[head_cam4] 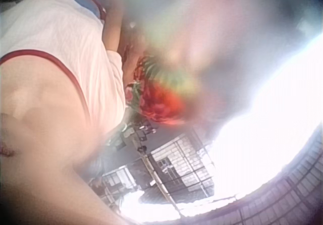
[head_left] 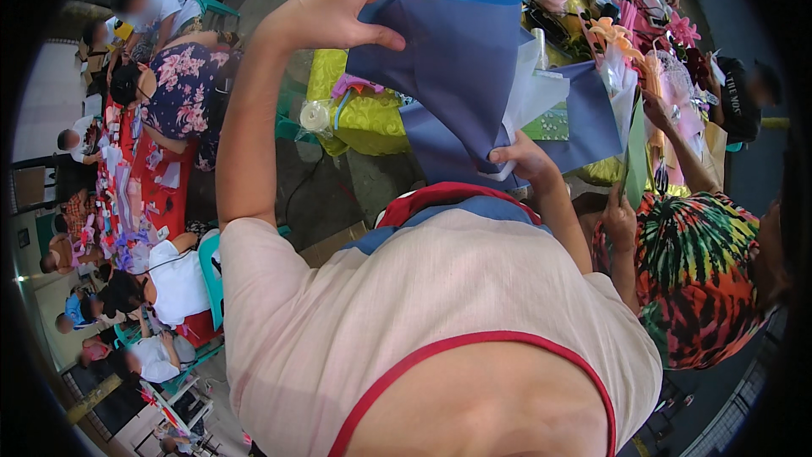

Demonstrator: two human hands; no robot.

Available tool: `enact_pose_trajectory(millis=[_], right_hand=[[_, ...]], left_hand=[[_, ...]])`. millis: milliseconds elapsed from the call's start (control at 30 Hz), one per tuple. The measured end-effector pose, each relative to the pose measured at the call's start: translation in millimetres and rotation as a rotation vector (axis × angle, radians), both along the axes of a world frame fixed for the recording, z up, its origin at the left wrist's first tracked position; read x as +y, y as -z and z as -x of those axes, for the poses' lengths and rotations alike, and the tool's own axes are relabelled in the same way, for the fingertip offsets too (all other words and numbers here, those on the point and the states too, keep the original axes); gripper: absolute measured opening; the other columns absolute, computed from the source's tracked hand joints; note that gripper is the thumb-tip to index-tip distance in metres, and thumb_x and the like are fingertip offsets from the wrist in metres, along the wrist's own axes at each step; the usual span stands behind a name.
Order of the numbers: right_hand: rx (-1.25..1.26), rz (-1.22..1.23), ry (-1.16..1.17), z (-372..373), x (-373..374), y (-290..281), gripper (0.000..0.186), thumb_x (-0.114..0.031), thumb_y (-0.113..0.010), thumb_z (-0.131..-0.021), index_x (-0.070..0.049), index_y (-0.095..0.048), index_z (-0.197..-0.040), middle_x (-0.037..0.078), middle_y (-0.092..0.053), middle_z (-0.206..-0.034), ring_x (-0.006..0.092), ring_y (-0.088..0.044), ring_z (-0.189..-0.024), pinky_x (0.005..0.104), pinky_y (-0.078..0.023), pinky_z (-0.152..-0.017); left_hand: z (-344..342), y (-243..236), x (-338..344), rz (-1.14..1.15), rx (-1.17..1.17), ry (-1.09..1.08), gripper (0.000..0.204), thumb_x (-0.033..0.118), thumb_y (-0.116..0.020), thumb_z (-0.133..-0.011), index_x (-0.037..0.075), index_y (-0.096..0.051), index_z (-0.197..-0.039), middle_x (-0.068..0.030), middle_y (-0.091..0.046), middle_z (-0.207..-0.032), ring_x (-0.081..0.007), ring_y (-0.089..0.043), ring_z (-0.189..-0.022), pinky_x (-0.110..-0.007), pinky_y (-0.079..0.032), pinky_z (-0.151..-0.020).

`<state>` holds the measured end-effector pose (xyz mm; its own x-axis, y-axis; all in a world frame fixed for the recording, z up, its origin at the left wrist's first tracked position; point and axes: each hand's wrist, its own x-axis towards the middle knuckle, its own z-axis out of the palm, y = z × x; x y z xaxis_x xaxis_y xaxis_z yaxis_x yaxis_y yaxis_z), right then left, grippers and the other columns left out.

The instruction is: The person assembles a floral arrangement by wrapping blue and white flowers in blue and white paper and using a stapler to secure the base of the wrapping.

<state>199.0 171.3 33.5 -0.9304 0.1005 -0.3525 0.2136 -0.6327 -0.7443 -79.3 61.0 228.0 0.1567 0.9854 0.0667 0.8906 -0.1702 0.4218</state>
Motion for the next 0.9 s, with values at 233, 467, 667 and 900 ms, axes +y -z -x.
enact_pose_trajectory(millis=[233,467,667,900], right_hand=[[0.011,-0.008,0.000,1.4,0.4,-0.5,0.063,-0.009,-0.073,-0.056,0.000,-0.042,-0.110,0.006,-0.053,-0.091,0.0154,-0.054,-0.080,0.0269,-0.044,-0.070],[0.008,-0.045,0.005,1.1,1.2,1.5,0.065,-0.009,-0.073,-0.056,0.001,-0.041,-0.112,0.006,-0.053,-0.092,0.0143,-0.052,-0.081,0.0255,-0.042,-0.071],[0.007,-0.039,-0.002,2.4,0.3,0.8,0.066,-0.010,-0.073,-0.056,0.001,-0.040,-0.113,0.006,-0.052,-0.093,0.0144,-0.051,-0.083,0.0255,-0.042,-0.072],[-0.031,-0.177,0.140,2.1,2.3,-5.2,0.062,-0.005,-0.074,-0.053,0.002,-0.046,-0.107,0.007,-0.055,-0.091,0.0166,-0.054,-0.082,0.0281,-0.043,-0.072]], left_hand=[[-0.4,0.0,-0.8,-0.067,-0.015,0.007,0.052,0.013,-0.072,-0.058,0.008,-0.053,-0.106,-0.0040,-0.052,-0.106,-0.0211,-0.043,-0.102,-0.031,-0.029,-0.091],[1.1,-5.6,-2.6,-0.030,0.004,0.040,0.059,0.014,-0.073,-0.057,0.010,-0.051,-0.111,-0.0045,-0.052,-0.109,-0.0217,-0.043,-0.103,-0.031,-0.030,-0.091],[3.6,-0.9,0.9,-0.081,-0.022,0.064,0.058,0.013,-0.072,-0.057,0.010,-0.052,-0.111,-0.0050,-0.053,-0.108,-0.0210,-0.045,-0.101,-0.032,-0.030,-0.092],[9.1,-14.9,-26.9,-0.351,-0.265,0.023,0.048,0.021,-0.065,-0.067,0.005,-0.050,-0.111,-0.0073,-0.053,-0.110,-0.0188,-0.041,-0.112,-0.036,-0.026,-0.098]])
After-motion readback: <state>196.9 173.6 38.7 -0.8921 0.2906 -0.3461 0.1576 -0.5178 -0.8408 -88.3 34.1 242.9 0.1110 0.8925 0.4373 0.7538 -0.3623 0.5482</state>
